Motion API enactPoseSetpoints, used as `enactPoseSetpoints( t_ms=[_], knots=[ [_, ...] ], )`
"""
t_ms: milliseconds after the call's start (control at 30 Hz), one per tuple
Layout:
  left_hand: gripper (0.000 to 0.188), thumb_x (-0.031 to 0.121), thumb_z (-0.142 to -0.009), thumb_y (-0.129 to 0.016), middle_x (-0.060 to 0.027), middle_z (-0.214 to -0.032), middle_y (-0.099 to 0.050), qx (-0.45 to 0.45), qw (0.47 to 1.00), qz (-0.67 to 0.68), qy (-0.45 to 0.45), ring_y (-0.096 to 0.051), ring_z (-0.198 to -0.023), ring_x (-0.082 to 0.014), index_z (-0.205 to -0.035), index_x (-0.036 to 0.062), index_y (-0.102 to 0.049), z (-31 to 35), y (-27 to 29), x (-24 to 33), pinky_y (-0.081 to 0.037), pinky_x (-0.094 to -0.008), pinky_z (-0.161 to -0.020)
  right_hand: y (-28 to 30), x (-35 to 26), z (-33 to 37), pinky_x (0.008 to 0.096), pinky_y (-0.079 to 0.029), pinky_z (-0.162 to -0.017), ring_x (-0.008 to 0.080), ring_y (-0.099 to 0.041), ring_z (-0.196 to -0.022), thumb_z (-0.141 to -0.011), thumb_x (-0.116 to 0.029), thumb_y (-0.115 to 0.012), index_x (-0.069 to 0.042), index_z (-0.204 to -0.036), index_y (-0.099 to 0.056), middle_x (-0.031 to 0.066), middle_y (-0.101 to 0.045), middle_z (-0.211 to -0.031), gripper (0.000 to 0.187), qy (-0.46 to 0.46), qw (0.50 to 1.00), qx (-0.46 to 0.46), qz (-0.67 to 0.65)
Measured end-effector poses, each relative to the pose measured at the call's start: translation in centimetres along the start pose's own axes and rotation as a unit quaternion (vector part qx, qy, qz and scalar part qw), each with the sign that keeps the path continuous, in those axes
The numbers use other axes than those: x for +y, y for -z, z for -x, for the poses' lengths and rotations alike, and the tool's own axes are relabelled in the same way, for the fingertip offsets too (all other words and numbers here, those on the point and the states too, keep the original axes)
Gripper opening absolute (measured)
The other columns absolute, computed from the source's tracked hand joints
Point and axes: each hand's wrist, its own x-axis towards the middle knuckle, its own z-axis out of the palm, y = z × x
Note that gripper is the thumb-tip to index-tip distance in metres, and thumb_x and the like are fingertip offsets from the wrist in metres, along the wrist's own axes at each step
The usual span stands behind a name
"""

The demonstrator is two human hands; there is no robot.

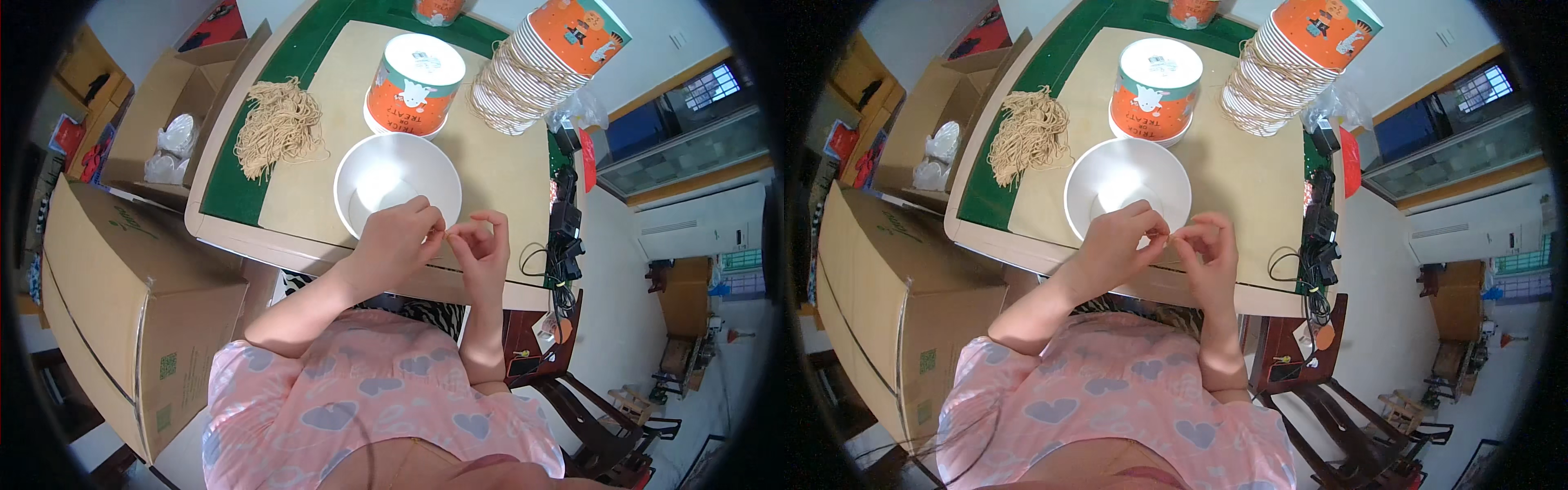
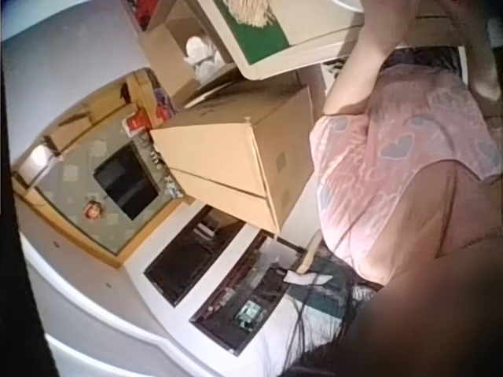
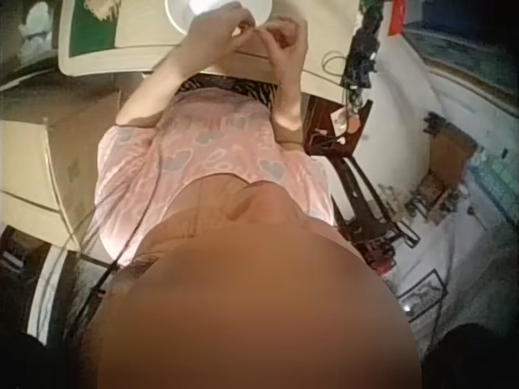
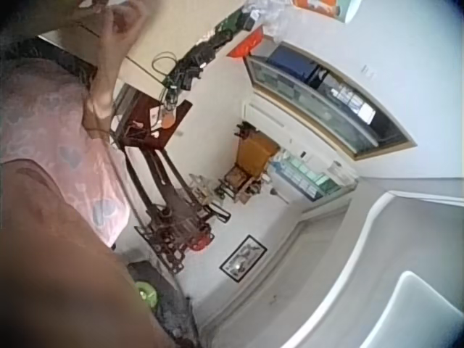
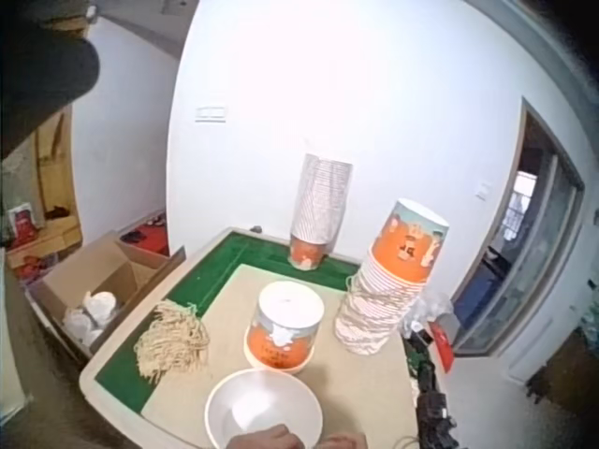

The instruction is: The recorder is applying rubber bands to paper bowls for packaging.

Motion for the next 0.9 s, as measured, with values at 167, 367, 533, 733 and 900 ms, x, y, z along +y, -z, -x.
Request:
enactPoseSetpoints(
  t_ms=[167,367,533,733,900],
  knots=[
    [0.007,0.007,-0.079,-0.065,-0.0092,-0.080,-0.061,-0.002,0.999,0.035,0.010,-0.063,-0.073,-0.0262,-0.086,0.0056,-0.062,0.2,0.3,0.1,-0.049,-0.0345,-0.062,0.1,-0.1,-0.2,0.0211,-0.047,-0.071,0.0106,-0.061,-0.080,-0.082,0.005,-0.064,-0.006,-0.114,-0.042,0.0066,-0.065,-0.086,0.041,-0.046,0.996,-0.011,-0.070],
    [0.005,0.009,-0.081,-0.065,-0.0081,-0.079,-0.061,0.026,0.999,0.012,0.015,-0.062,-0.070,-0.0276,-0.085,0.0061,-0.067,0.9,0.2,0.8,-0.049,-0.0354,-0.060,0.1,0.2,-0.1,0.0197,-0.046,-0.070,0.0099,-0.061,-0.078,-0.082,0.006,-0.064,-0.007,-0.115,-0.041,0.0075,-0.066,-0.085,0.042,-0.046,0.995,0.004,-0.090],
    [0.005,0.011,-0.080,-0.065,-0.0076,-0.078,-0.060,0.055,0.998,0.001,0.024,-0.062,-0.067,-0.0279,-0.082,0.0062,-0.066,1.1,-0.6,1.3,-0.049,-0.0365,-0.058,-0.6,-0.5,0.4,0.0188,-0.042,-0.066,0.0068,-0.059,-0.075,-0.081,0.005,-0.066,-0.007,-0.112,-0.043,0.0043,-0.066,-0.083,0.040,-0.036,0.998,0.052,-0.027],
    [0.007,0.013,-0.076,-0.066,-0.0086,-0.076,-0.059,0.082,0.996,0.015,0.040,-0.062,-0.064,-0.0283,-0.076,0.0056,-0.064,1.0,-1.5,1.0,-0.049,-0.0376,-0.056,-0.7,-0.2,0.8,0.0187,-0.040,-0.064,0.0048,-0.054,-0.070,-0.080,0.004,-0.067,-0.007,-0.108,-0.046,0.0023,-0.066,-0.082,0.037,0.009,0.998,0.063,0.026],
    [0.009,0.009,-0.075,-0.068,-0.0090,-0.074,-0.063,0.058,0.995,0.056,0.066,-0.061,-0.061,-0.0208,-0.078,0.0016,-0.065,0.5,-0.6,0.3,-0.047,-0.0314,-0.055,-0.7,-0.3,0.7,0.0191,-0.040,-0.064,0.0050,-0.054,-0.071,-0.080,0.002,-0.068,-0.006,-0.108,-0.049,0.0018,-0.065,-0.083,0.034,0.018,0.997,0.047,0.052]
  ],
)
